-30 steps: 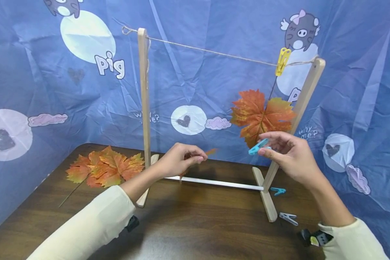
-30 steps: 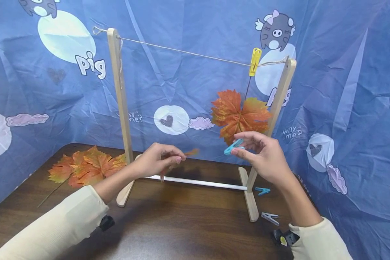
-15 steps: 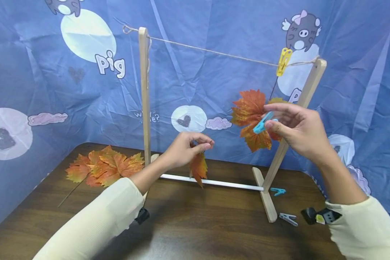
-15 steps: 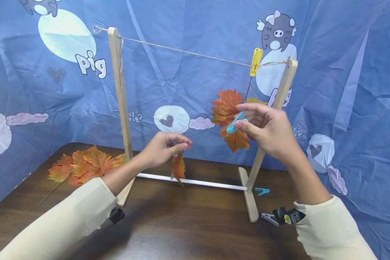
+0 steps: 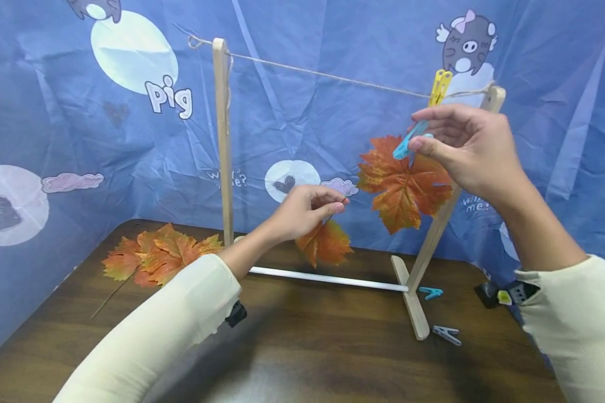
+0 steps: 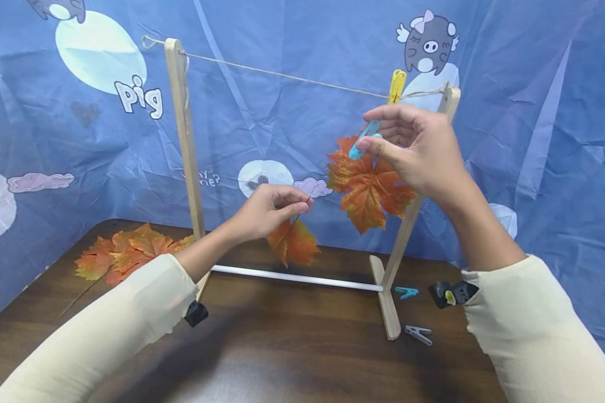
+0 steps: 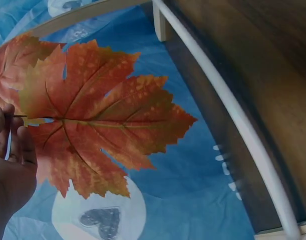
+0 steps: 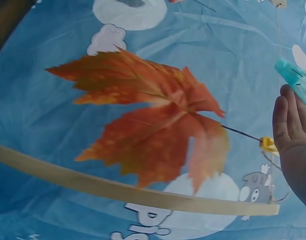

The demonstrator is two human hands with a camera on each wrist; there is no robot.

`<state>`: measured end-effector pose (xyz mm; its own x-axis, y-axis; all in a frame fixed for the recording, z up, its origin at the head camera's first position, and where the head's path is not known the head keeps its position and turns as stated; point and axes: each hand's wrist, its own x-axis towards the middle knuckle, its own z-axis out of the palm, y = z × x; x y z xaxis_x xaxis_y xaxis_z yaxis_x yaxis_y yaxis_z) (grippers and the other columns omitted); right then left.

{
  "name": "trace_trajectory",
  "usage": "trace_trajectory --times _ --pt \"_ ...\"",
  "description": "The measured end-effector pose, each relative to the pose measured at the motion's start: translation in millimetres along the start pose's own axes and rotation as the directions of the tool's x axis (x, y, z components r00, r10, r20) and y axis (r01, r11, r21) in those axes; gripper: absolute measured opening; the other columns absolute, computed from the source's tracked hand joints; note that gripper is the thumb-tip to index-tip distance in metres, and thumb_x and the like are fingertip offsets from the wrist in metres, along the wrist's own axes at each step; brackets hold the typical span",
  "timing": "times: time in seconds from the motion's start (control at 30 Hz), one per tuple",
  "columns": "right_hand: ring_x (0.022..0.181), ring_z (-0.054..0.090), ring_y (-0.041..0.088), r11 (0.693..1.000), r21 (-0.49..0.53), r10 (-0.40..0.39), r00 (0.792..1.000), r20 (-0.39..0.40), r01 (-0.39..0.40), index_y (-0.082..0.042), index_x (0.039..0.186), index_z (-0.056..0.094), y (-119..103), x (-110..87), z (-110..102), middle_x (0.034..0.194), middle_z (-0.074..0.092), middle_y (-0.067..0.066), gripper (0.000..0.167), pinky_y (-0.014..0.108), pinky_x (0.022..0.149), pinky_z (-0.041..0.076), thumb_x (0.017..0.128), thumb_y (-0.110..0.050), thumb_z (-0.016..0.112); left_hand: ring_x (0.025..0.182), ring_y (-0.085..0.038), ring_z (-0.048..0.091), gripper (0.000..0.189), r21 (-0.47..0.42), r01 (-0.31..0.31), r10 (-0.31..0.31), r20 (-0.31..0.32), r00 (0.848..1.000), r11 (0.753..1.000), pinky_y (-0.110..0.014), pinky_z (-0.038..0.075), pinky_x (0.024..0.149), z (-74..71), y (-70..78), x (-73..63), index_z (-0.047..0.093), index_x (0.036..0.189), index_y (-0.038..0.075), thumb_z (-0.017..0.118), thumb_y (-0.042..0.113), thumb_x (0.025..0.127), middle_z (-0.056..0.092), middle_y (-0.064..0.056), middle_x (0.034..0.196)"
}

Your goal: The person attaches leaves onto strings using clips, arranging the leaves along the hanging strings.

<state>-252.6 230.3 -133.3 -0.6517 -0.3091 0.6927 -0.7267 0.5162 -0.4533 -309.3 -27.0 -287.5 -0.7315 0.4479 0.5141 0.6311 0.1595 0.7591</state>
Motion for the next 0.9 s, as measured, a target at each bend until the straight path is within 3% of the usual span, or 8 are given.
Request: trace_trajectory --times 0.23,0.43,0.73,0.9 --pt "0.08 0.069 -0.004 0.991 -0.125 -0.045 0.998 -0.053 0.038 -0.009 0.118 0.076 -10 26.7 -4 0.089 0.071 -0.021 0.03 0.014 0.068 0.049 0.089 -0.014 0.082 0.097 -0.017 0.074 0.02 0.012 -0.018 0.018 -0.014 1.0 1.0 -0.027 0.056 0.079 2.6 8.7 16.2 0.074 0.115 0.002 0.065 0.014 0.102 0.078 -0.007 0.105" --pt "0.083 0.065 -0.003 0.971 -0.233 -0.073 0.994 -0.076 0.054 -0.009 0.123 0.074 -17 45.9 -7 0.089 0.066 -0.018 0.035 0.015 0.075 0.046 0.091 -0.022 0.08 0.092 -0.008 0.072 0.023 0.051 -0.029 0.029 -0.014 0.999 0.998 -0.027 0.056 0.08 1.6 18.8 32.3 0.074 0.116 0.003 0.064 0.018 0.103 0.078 -0.004 0.103" --pt "0.087 0.064 -0.004 0.964 -0.266 -0.029 0.996 -0.087 0.005 -0.008 0.123 0.073 -25 66.5 -14 0.095 0.066 -0.017 0.042 0.013 0.08 0.047 0.088 -0.029 0.082 0.096 -0.026 0.073 0.024 0.031 -0.077 0.078 -0.018 0.997 0.997 -0.028 0.054 0.075 1.7 39.2 56.7 0.072 0.118 0.001 0.064 0.016 0.103 0.077 -0.01 0.104" --pt "0.086 0.061 -0.007 0.94 -0.342 -0.03 0.997 -0.077 0.002 -0.006 0.123 0.073 -32 79.2 -21 0.096 0.067 -0.016 0.045 0.013 0.079 0.046 0.088 -0.033 0.081 0.095 -0.026 0.073 0.022 -0.004 -0.089 0.089 -0.036 0.995 0.996 -0.03 0.055 0.077 2.1 50.4 69.7 0.073 0.116 0.0 0.064 0.015 0.103 0.077 -0.01 0.102"
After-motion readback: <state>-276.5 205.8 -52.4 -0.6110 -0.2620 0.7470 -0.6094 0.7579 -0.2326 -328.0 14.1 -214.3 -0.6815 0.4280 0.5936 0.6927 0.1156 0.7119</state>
